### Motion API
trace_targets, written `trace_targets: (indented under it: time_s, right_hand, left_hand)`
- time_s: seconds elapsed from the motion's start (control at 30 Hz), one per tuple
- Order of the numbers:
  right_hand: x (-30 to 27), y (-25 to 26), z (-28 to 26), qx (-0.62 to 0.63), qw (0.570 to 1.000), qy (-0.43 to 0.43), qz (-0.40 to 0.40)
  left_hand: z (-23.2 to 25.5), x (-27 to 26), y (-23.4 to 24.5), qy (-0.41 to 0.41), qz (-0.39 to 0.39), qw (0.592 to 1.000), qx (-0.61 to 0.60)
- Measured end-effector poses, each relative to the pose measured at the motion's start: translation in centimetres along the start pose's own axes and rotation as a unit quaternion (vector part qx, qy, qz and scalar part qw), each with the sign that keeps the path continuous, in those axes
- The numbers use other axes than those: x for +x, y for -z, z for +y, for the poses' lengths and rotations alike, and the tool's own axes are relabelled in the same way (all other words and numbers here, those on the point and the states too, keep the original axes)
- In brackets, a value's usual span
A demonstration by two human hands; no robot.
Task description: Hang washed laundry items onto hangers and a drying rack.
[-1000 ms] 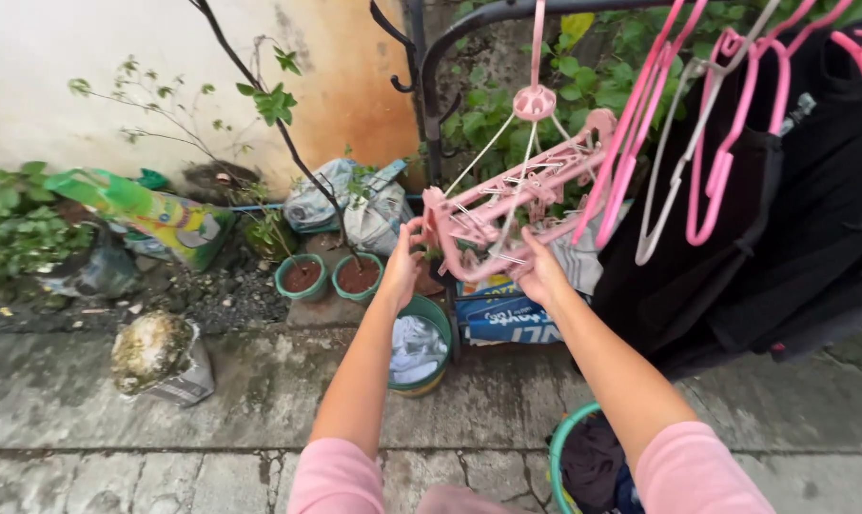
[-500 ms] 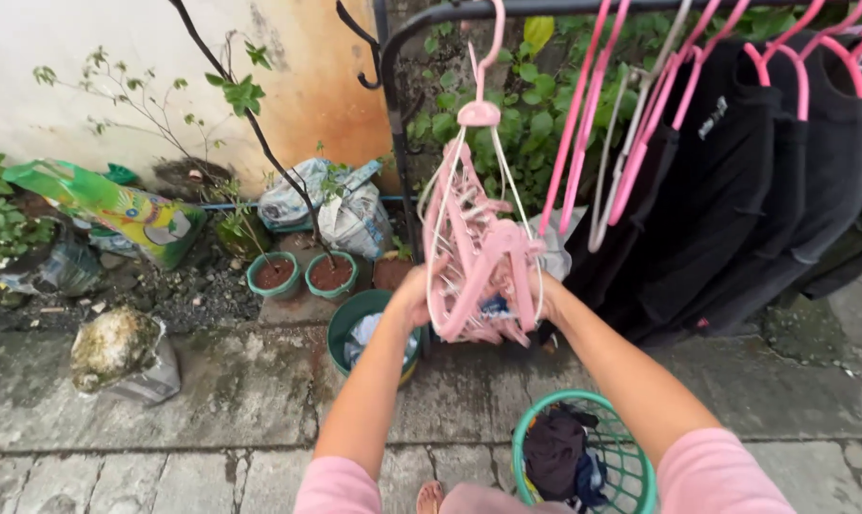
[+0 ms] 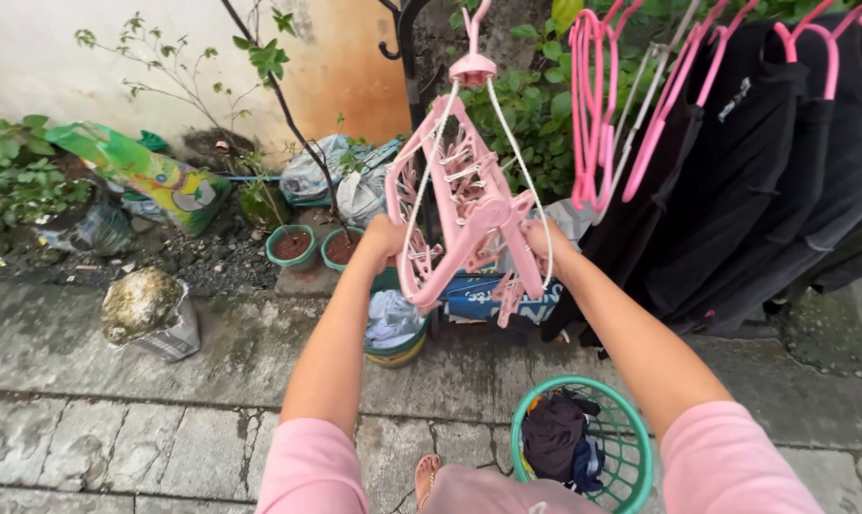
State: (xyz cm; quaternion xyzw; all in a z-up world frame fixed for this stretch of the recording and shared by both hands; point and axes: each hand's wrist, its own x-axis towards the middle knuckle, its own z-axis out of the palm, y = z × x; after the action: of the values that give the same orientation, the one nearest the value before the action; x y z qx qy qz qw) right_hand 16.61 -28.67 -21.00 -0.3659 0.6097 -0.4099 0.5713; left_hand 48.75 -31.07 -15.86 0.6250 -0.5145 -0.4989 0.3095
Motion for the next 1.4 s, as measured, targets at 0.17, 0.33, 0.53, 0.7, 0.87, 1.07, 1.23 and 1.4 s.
trace_targets:
  time_s: [0.17, 0.33, 0.53, 0.7, 0.87, 1.07, 1.23, 1.4]
  right_hand:
    - [-0.3, -0.1, 0.5, 0.008, 0.999, 0.03, -0.01]
    - [-1.0, -0.6, 0.2, 0.028, 0.999, 0.001, -0.022]
    - [5.1, 4.2, 10.0, 0.18, 0.969, 0.014, -0.171]
    - [6.0, 0.4, 4.0, 0.108, 0.987, 0.017, -0.118]
    - [0.4, 0.0, -0.7, 0.041, 0.994, 0.093, -0.032]
    - [-0.8, 0.1, -2.6, 0.011, 0.996, 0.09, 0.019]
    - [0.3, 0.7, -1.2, 0.032, 0.993, 0.112, 0.02]
    - [-1.4, 0.0, -2.3, 0.055, 0.992, 0.113, 0.029]
  left_hand:
    - [-1.9, 0.8, -0.9, 0.003, -0.002, 0.999, -0.033]
    - [-2.3, 1.9, -1.4, 0.017, 0.013, 1.0, 0.004]
    - [-3.0, 4.7, -4.3, -0.056, -0.045, 0.997, 0.034]
    - [-2.2, 4.1, -4.7, -0.108, -0.098, 0.989, 0.012]
    - [-3.0, 5.5, -2.6, -0.076, -0.038, 0.994, 0.063]
    - [-3.7, 6.6, -2.6, -0.066, 0.06, 0.989, 0.116]
    - [-3.1, 5.9, -2.9, -0.096, 0.098, 0.982, 0.131]
    - [-0.8, 3.3, -3.2, -0.12, 0.13, 0.981, 0.084]
